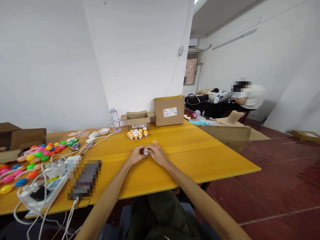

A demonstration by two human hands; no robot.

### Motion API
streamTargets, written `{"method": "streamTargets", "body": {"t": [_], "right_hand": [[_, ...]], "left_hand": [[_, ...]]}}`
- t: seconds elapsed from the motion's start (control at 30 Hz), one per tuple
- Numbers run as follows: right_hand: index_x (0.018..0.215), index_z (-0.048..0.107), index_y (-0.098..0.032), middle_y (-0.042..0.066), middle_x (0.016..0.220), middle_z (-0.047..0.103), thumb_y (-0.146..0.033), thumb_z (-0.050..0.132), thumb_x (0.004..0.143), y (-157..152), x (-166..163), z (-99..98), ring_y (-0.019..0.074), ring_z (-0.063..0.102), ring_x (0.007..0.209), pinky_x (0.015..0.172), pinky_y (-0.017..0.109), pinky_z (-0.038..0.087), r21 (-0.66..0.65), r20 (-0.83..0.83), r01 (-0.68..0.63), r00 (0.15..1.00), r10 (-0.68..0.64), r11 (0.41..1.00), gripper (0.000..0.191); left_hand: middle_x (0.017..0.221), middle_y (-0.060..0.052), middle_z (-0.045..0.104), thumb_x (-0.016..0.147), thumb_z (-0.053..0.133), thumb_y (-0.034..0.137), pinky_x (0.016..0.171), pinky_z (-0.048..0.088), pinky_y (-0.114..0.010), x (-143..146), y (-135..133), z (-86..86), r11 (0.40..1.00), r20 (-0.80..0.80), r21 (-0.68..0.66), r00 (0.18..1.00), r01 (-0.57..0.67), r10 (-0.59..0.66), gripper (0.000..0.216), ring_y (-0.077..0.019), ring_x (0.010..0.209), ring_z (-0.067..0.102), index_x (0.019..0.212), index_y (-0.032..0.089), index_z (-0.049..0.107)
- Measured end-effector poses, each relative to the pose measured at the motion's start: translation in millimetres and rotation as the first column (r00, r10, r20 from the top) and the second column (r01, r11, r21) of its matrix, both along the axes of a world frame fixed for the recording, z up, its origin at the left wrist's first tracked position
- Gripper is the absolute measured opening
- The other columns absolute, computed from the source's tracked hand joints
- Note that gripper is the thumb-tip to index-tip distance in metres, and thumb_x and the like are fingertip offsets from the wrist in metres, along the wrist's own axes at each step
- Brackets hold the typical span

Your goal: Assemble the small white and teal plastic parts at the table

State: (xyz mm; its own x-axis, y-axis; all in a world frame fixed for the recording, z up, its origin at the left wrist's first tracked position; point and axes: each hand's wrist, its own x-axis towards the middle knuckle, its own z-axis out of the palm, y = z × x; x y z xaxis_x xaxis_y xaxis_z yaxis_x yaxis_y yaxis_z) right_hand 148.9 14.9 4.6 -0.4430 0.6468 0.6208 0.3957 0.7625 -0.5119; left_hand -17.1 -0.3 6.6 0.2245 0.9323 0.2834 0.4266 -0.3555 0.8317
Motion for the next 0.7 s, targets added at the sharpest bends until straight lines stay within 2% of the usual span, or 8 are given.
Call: {"method": "streamTargets", "body": {"t": [0.27,0.7], "right_hand": [[0.088,0.070,-0.023,0.004,0.089,0.072,-0.015,0.055,0.088,0.8,0.2,-2.3,0.0186,0.065,0.087,0.079,0.030,0.048,-0.030,-0.016,0.009,1.000,-0.009,1.000,0.017],[0.089,0.069,-0.023,0.004,0.090,0.072,-0.016,0.057,0.087,1.0,-0.6,-2.2,0.0188,0.065,0.087,0.079,0.030,0.049,-0.050,-0.012,0.036,0.999,-0.037,0.998,0.014]], "left_hand": [[0.071,0.002,0.059,0.065,0.067,0.020,0.069,0.042,-0.025,1.3,0.4,-0.6,0.999,-0.033,0.039,0.999,-0.015,0.016,0.011,-0.0133,0.069,0.052,0.075,0.016,0.063],[0.075,0.001,0.060,0.066,0.066,0.022,0.072,0.043,-0.027,0.3,1.5,-1.9,0.997,-0.062,0.074,0.998,-0.008,0.013,0.013,-0.0152,0.073,0.053,0.078,0.017,0.062]]}}
